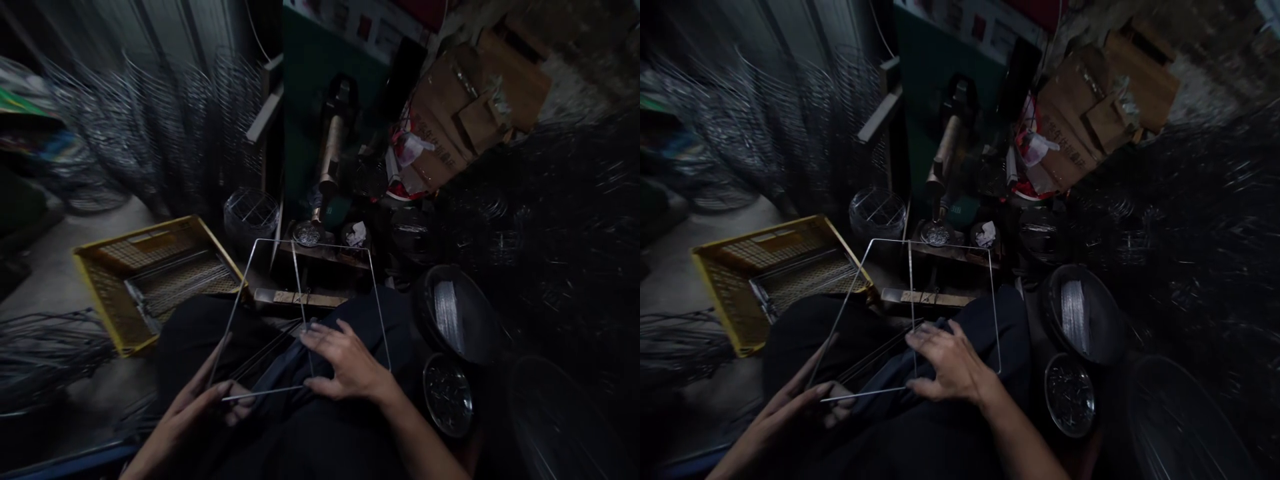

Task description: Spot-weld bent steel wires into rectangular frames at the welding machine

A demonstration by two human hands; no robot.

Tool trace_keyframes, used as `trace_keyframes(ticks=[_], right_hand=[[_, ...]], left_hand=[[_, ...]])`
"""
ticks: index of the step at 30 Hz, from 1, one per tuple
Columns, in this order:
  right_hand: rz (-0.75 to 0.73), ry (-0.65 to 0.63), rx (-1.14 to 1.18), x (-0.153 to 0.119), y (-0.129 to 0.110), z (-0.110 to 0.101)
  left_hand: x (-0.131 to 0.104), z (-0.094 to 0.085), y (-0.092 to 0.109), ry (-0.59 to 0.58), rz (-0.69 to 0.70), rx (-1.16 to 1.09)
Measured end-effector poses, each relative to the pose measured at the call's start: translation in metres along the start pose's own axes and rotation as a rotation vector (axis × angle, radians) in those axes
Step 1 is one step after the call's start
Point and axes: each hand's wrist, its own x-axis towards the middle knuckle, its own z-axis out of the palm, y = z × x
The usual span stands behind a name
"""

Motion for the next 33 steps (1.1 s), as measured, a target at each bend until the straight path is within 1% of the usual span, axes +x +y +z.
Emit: trace_keyframes(ticks=[2, 6, 7, 9, 12, 14, 18, 21, 29, 33], right_hand=[[-0.005, 0.01, 0.01, 0.001, -0.004, 0.002], [0.147, 0.129, -0.042, -0.004, -0.002, 0.001], [0.162, 0.145, -0.046, -0.004, -0.001, 0.002], [0.111, 0.137, -0.022, -0.001, -0.001, 0.005], [-0.07, 0.095, 0.058, 0.004, -0.005, 0.011], [-0.112, 0.114, 0.085, 0.003, -0.007, 0.013], [0.002, 0.188, 0.082, -0.011, -0.004, 0.012], [0.053, 0.183, 0.081, -0.019, 0.001, 0.009], [0.078, 0.174, 0.047, -0.019, 0.001, 0.005], [0.067, 0.164, 0.037, -0.019, 0.0, 0.004]], left_hand=[[0.002, 0.0, -0.003, -0.035, 0.006, -0.016], [0.002, 0.001, -0.006, -0.042, 0.012, -0.036], [0.002, 0.003, -0.006, -0.036, 0.016, -0.044], [0.003, 0.007, -0.007, -0.031, 0.022, -0.057], [0.005, 0.012, -0.009, -0.065, 0.026, -0.064], [0.006, 0.013, -0.01, -0.08, 0.024, -0.067], [0.003, 0.011, -0.009, -0.06, 0.04, -0.083], [0.0, 0.012, -0.007, -0.047, 0.064, -0.108], [-0.002, 0.015, -0.009, -0.049, 0.091, -0.09], [-0.006, 0.021, -0.006, -0.004, 0.087, -0.099]])
